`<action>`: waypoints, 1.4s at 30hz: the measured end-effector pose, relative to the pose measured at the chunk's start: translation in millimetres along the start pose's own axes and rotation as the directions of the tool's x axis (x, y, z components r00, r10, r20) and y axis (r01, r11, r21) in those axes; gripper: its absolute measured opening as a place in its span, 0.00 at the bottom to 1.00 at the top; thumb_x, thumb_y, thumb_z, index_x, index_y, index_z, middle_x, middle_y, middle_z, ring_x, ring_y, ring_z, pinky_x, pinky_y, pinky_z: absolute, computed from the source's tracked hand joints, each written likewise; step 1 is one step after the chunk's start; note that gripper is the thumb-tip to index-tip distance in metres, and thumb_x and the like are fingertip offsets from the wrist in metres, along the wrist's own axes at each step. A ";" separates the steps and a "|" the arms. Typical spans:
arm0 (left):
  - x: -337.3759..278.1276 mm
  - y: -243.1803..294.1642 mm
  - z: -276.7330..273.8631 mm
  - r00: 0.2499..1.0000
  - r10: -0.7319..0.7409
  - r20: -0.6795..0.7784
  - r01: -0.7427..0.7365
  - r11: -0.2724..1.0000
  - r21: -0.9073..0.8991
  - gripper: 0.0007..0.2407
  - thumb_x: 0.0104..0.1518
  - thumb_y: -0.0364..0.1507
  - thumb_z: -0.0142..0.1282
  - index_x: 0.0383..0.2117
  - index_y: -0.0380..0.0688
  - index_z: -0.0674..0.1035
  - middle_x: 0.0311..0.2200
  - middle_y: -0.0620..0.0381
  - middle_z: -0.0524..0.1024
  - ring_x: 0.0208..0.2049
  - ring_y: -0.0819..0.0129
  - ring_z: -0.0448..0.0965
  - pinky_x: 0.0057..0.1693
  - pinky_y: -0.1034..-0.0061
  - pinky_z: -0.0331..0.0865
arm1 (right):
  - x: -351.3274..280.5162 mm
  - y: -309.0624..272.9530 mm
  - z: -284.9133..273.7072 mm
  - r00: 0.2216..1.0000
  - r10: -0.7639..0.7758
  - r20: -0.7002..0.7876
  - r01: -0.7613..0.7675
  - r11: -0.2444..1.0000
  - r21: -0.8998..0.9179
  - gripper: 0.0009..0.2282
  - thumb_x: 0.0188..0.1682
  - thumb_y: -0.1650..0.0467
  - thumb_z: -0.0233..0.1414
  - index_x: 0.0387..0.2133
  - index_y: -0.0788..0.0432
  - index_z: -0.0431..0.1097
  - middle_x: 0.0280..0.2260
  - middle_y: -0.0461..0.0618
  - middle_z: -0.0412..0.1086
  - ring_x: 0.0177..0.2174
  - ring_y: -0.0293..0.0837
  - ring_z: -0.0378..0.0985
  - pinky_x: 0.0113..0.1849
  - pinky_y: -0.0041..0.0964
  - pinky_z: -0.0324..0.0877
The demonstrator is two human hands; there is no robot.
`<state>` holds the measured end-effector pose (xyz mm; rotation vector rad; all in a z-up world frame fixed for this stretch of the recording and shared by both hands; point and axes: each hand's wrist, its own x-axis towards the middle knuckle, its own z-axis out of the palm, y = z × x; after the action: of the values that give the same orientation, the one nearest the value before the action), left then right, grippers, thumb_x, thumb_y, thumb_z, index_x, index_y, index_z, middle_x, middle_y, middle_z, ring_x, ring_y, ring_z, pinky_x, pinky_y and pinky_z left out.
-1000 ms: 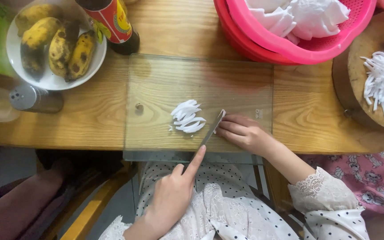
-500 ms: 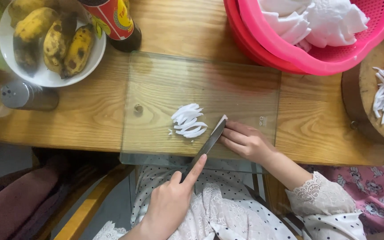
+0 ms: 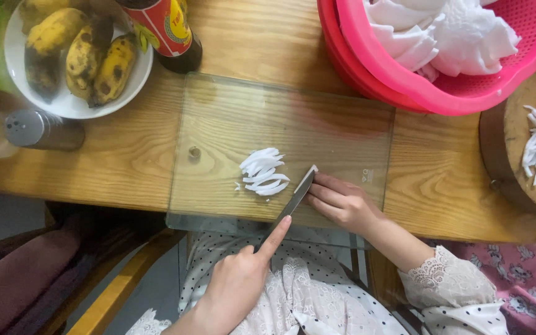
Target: Slicing pieces of white coconut meat into thin strips on a glass cutting board using a kitchen knife.
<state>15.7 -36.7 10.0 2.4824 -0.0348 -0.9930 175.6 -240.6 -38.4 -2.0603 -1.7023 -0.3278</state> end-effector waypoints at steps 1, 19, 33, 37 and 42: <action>0.9 1.5 -5.1 1.000 -0.003 -0.005 0.003 1.000 -0.001 0.35 0.60 0.25 0.40 0.68 0.79 0.39 0.17 0.52 0.64 0.15 0.50 0.72 0.25 0.54 0.69 | -0.9 0.7 0.6 1.000 -0.006 -0.001 0.006 1.000 0.000 0.02 0.49 0.77 0.53 0.29 0.67 0.71 0.38 0.55 0.73 0.43 0.52 0.76 0.45 0.40 0.76; 17.9 6.1 -5.2 0.998 -0.021 -0.060 0.023 0.999 0.029 0.37 0.57 0.24 0.43 0.68 0.76 0.39 0.17 0.49 0.73 0.17 0.48 0.76 0.27 0.50 0.71 | -12.0 -7.1 14.7 0.999 -0.026 -0.032 0.028 0.997 0.072 0.01 0.49 0.78 0.53 0.31 0.68 0.71 0.40 0.55 0.73 0.43 0.54 0.77 0.43 0.43 0.76; 21.9 3.7 4.5 0.997 -0.061 -0.051 0.065 0.994 0.085 0.40 0.53 0.20 0.41 0.68 0.79 0.38 0.16 0.52 0.71 0.17 0.49 0.75 0.25 0.53 0.69 | -8.0 -9.4 14.7 0.999 0.002 -0.034 0.002 0.994 0.111 0.04 0.53 0.77 0.48 0.31 0.68 0.69 0.41 0.56 0.72 0.44 0.55 0.75 0.44 0.43 0.75; 31.2 9.5 4.5 0.993 -0.034 -0.113 0.049 0.990 0.130 0.40 0.54 0.19 0.41 0.68 0.77 0.38 0.17 0.51 0.70 0.16 0.51 0.76 0.25 0.55 0.71 | -12.3 -8.1 21.1 0.999 -0.002 -0.051 0.007 0.996 0.088 0.04 0.52 0.76 0.50 0.32 0.68 0.71 0.41 0.56 0.72 0.43 0.57 0.75 0.42 0.46 0.76; 31.3 -2.8 15.4 0.806 0.138 -0.576 0.059 0.949 0.310 0.30 0.57 0.32 0.52 0.66 0.74 0.53 0.15 0.59 0.65 0.08 0.64 0.69 0.15 0.66 0.65 | 12.2 -10.2 7.8 0.977 -0.095 -0.189 0.094 0.995 -0.015 0.03 0.47 0.76 0.58 0.30 0.67 0.73 0.34 0.56 0.73 0.37 0.54 0.77 0.43 0.49 0.77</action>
<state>28.2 -46.5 -21.1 2.9656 -0.0483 -0.1513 167.5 -224.9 -37.9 -1.8894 -1.6874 -0.5424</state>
